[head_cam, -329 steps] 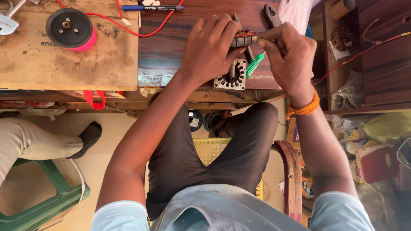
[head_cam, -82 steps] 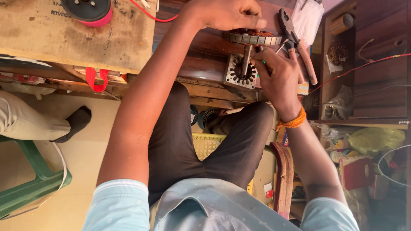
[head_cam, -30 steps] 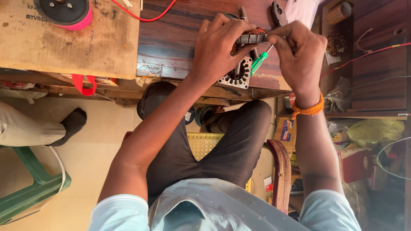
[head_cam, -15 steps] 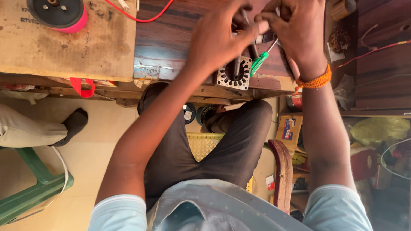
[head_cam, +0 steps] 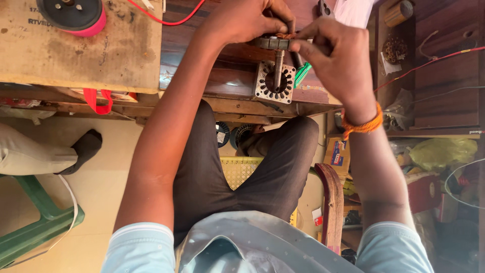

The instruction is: The person sits at a workbench and assembles an electric motor armature, pressing copper wire coil ends into the slots of the laminated stator core held in a metal fixture. They use their fingers to tuck and seat the windings and occasionally pick up a green-handled screwdriver to work around the slots.

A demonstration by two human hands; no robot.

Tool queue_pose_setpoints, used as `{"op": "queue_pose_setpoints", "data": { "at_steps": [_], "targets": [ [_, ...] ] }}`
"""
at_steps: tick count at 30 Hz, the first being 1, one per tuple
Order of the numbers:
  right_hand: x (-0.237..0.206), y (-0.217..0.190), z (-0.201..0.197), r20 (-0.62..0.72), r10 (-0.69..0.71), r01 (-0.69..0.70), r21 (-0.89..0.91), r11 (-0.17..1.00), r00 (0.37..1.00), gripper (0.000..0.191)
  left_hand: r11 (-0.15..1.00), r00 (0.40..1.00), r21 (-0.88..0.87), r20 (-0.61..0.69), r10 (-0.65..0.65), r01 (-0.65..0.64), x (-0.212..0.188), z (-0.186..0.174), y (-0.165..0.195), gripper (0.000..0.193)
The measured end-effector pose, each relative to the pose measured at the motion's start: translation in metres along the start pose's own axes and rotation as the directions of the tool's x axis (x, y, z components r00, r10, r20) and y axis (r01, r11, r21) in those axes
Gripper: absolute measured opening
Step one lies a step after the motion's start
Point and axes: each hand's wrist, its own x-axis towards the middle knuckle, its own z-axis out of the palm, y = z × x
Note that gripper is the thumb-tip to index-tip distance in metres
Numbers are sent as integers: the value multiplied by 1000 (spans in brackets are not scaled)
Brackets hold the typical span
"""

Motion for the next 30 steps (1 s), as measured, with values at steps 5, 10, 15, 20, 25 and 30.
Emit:
{"op": "queue_pose_setpoints", "data": {
  "at_steps": [5,10,15,20,25,30],
  "targets": [
    [-15,-10,17,-7,-20,19,-132,991,1000,13,992,987,82,118,-107,98,7,-8,8,20],
    [-40,6,50,-26,-219,211,-181,960,975,10,983,996,168,73,56,-67,2,-15,22,22],
    [-55,38,65,-121,-85,68,-133,989,989,10,871,945,409,-55,322,-273,-29,-5,43,45],
    [-60,63,62,-150,173,-163,76,984,974,6,794,865,578,-286,413,-188,-46,37,53,58],
    [-53,81,48,-246,120,-84,154,985,962,7,764,807,629,-374,457,-141,-44,52,43,45],
    [-51,77,25,-268,134,-84,190,978,954,7,775,805,612,-375,459,-157,-46,50,37,39]
  ]
}}
